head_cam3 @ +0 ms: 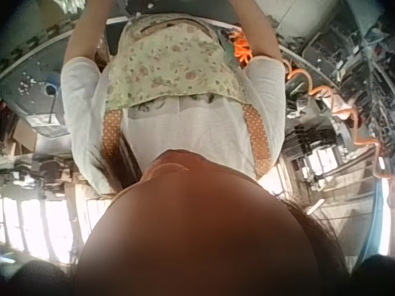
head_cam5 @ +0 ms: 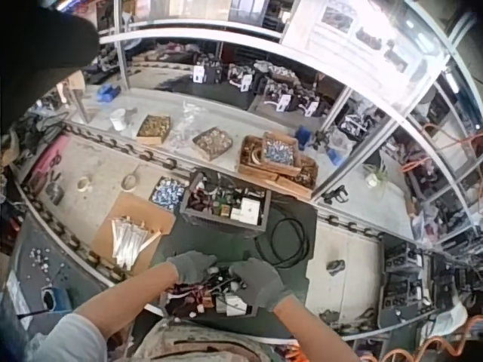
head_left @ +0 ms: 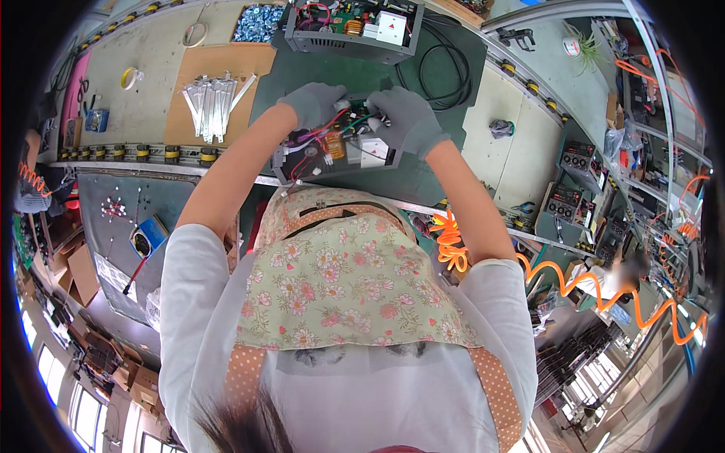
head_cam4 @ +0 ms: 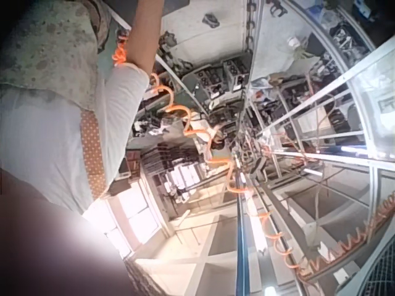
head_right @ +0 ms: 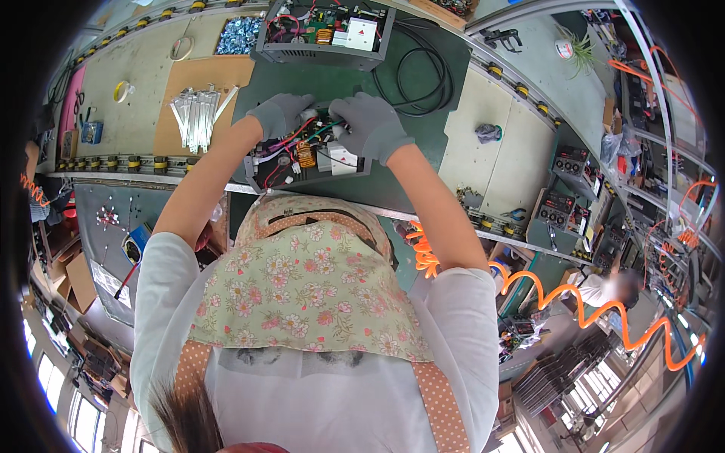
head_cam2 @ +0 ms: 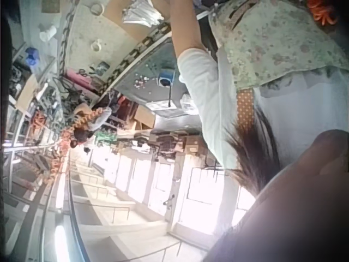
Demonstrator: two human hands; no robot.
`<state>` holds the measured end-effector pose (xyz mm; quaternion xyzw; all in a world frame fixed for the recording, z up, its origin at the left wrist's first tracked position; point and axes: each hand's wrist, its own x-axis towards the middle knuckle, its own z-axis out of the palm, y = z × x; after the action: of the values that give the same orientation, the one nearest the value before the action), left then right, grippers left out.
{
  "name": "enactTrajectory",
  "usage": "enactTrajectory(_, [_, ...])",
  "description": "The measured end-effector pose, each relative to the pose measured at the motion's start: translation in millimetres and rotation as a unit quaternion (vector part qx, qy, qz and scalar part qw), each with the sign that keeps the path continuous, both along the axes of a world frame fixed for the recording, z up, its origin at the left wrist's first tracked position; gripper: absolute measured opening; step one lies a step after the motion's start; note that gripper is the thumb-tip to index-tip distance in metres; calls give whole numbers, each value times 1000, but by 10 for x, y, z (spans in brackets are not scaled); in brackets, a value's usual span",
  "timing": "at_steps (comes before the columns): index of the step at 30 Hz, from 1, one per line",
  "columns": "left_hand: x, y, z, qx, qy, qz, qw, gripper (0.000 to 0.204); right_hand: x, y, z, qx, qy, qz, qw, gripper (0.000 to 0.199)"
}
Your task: The person is seen assembling solar inverters in a warehouse.
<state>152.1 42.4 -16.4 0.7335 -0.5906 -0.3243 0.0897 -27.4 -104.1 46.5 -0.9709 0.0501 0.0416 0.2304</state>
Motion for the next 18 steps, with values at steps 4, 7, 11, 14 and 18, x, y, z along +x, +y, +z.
enactTrajectory(4, [-62, -30, -34, 49, 29, 2, 998, 35, -189, 241, -162, -115, -69, -83, 987, 12])
enactTrajectory(7, [-96, -56, 30, 59, 34, -7, 998, 36, -179, 273, -136, -151, -34, -77, 985, 12])
enactTrajectory(11, [-121, -45, -31, 43, 19, -7, 999, 37, -146, 252, -55, -145, 33, -91, 985, 12])
enactTrajectory(14, [-142, -59, 16, 50, 17, -6, 999, 37, -165, 256, 15, -122, 69, -80, 987, 12])
enactTrajectory(18, [-182, -2, -19, -78, 45, 9, 996, 30, -268, 225, 1, -100, 51, -73, 991, 12])
